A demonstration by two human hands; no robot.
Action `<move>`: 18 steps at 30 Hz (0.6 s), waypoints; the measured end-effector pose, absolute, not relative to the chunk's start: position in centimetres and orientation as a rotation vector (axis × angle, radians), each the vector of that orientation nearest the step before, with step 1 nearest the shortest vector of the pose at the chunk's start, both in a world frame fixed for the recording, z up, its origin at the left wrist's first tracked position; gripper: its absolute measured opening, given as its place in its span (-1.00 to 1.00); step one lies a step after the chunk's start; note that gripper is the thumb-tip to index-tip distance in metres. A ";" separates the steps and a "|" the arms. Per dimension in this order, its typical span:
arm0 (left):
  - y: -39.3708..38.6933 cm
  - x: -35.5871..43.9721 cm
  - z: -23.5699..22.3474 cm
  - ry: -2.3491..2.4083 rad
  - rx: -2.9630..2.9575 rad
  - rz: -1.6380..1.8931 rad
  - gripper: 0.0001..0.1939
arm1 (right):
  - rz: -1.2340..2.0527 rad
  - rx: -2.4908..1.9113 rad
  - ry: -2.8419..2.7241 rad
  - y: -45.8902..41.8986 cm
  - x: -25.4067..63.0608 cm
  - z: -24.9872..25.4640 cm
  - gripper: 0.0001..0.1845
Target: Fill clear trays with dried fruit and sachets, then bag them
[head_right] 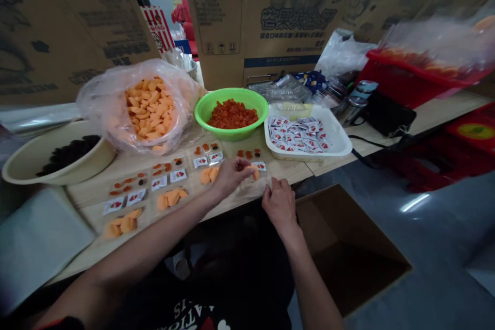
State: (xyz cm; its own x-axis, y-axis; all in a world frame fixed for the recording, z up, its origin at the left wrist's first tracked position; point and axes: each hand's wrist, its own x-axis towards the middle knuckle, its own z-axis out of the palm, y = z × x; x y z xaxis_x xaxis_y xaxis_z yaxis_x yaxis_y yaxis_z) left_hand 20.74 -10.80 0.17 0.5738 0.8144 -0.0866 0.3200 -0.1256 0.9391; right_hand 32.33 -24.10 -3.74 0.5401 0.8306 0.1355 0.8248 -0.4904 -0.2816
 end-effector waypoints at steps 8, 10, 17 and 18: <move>-14.0 18.6 -1.4 0.744 2.540 0.252 -0.80 | -0.006 -2.523 -1.349 -24.3 31.3 -3.1 -0.54; -14.1 18.4 -1.2 0.768 2.544 0.344 -0.82 | -0.131 -2.476 -1.388 -24.6 31.2 -2.6 -0.56; -4.2 13.6 1.5 1.140 2.528 0.612 -0.76 | -0.320 -1.897 -1.807 -23.9 31.7 -4.3 -0.72; -1.7 11.9 2.4 1.307 2.521 0.601 -0.73 | -0.304 -1.876 -1.790 -23.6 31.8 -4.8 -0.72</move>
